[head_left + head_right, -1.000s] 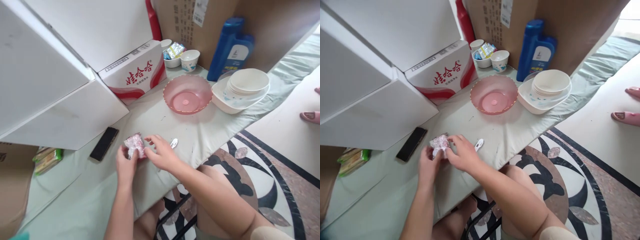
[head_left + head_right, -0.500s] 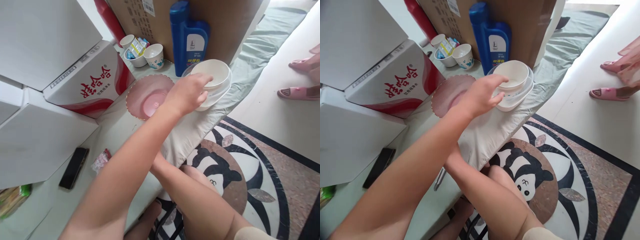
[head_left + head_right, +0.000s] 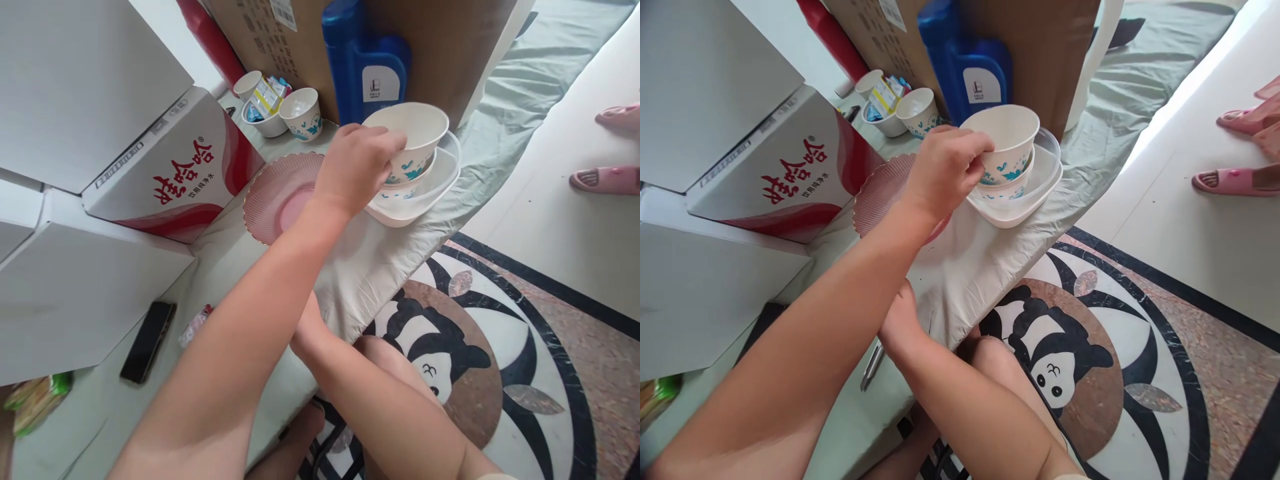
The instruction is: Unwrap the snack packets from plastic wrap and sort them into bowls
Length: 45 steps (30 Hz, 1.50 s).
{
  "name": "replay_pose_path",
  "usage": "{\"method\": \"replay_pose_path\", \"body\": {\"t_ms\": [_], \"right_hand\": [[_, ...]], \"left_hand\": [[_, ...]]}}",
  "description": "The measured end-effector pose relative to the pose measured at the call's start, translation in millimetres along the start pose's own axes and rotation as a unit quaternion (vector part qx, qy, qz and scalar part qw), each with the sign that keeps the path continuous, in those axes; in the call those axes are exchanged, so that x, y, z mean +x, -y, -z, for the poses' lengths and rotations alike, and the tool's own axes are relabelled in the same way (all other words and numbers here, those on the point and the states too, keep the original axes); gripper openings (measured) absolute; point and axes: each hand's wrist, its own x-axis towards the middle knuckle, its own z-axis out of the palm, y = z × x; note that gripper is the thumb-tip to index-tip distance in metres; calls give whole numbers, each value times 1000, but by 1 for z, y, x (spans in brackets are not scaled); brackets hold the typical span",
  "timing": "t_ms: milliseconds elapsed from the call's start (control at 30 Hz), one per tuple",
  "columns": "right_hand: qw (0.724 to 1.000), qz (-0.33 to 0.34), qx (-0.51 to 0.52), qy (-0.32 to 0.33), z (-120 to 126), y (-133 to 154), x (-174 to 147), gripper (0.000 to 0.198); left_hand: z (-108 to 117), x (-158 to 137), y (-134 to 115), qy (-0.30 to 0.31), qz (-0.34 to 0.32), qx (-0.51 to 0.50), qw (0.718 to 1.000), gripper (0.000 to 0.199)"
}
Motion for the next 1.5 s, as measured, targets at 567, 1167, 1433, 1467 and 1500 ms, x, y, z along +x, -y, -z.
{"method": "replay_pose_path", "body": {"t_ms": [567, 1167, 1433, 1467, 1500], "right_hand": [[970, 101, -216, -56, -33, -11, -19, 37], [730, 189, -606, -252, 12, -7, 15, 32], [771, 178, -609, -61, -25, -34, -7, 40], [772, 189, -606, -44, -29, -38, -11, 46], [767, 203, -607, -32, -32, -41, -15, 49]], "left_hand": [[55, -330, 102, -196, 384, 100, 897, 28], [25, -444, 17, -118, 506, -47, 853, 37], [35, -482, 14, -203, 536, -121, 811, 37], [34, -484, 14, -201, 537, -116, 811, 39], [33, -485, 14, -195, 540, -107, 812, 41]]}}
